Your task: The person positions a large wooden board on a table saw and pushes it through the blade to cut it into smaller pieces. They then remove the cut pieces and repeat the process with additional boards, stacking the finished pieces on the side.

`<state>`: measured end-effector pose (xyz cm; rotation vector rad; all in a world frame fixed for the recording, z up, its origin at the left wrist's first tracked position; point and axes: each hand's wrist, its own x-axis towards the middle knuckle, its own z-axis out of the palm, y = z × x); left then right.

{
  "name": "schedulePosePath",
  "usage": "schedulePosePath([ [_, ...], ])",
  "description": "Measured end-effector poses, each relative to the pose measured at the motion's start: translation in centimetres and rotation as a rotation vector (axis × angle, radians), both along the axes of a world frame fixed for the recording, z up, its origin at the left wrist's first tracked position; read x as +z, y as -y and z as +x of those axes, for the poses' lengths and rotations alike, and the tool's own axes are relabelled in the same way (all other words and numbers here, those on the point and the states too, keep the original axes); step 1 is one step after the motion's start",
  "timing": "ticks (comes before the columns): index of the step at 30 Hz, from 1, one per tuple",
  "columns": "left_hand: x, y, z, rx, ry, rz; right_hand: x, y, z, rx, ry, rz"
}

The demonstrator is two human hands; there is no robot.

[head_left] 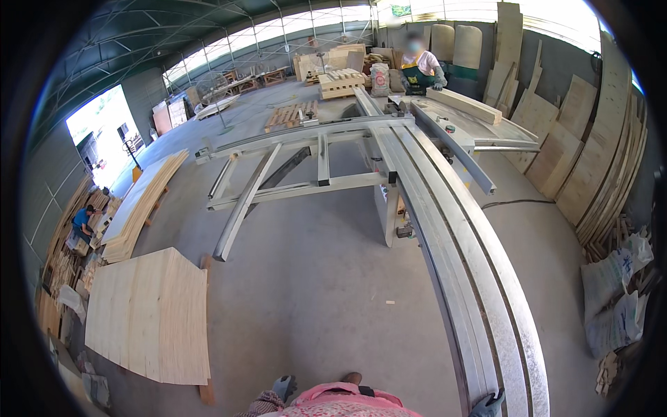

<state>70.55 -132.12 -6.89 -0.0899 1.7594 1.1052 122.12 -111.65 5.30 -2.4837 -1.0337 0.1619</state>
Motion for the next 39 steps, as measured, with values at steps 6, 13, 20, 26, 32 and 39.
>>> schedulePosePath([
  [6,-4.1,-1.5,-1.7,-0.147,0.084,-0.035,-1.1,-0.8,-0.1,0.023,0.097,0.056],
  [13,-7.4,-3.7,-6.0,-0.209,0.012,-0.017,3.7,1.7,-3.4,-0.004,-0.041,0.264],
  [20,-6.3,-10.0,-6.8,-0.223,0.091,0.045,2.0,3.1,-5.5,-0.089,-0.101,0.4],
  [26,-15.9,-9.0,-13.7,-0.183,0.143,0.049,3.8,-1.9,-13.3,-0.048,-0.225,0.297],
  [32,-14.4,-14.1,-17.4,-0.24,-0.229,-0.009,3.7,-10.5,-17.2,0.044,-0.256,0.401],
  [39,-5.2,-29.8,-18.1,-0.416,-0.476,-0.113,1.0,-26.4,-20.4,0.178,-0.516,0.585],
])
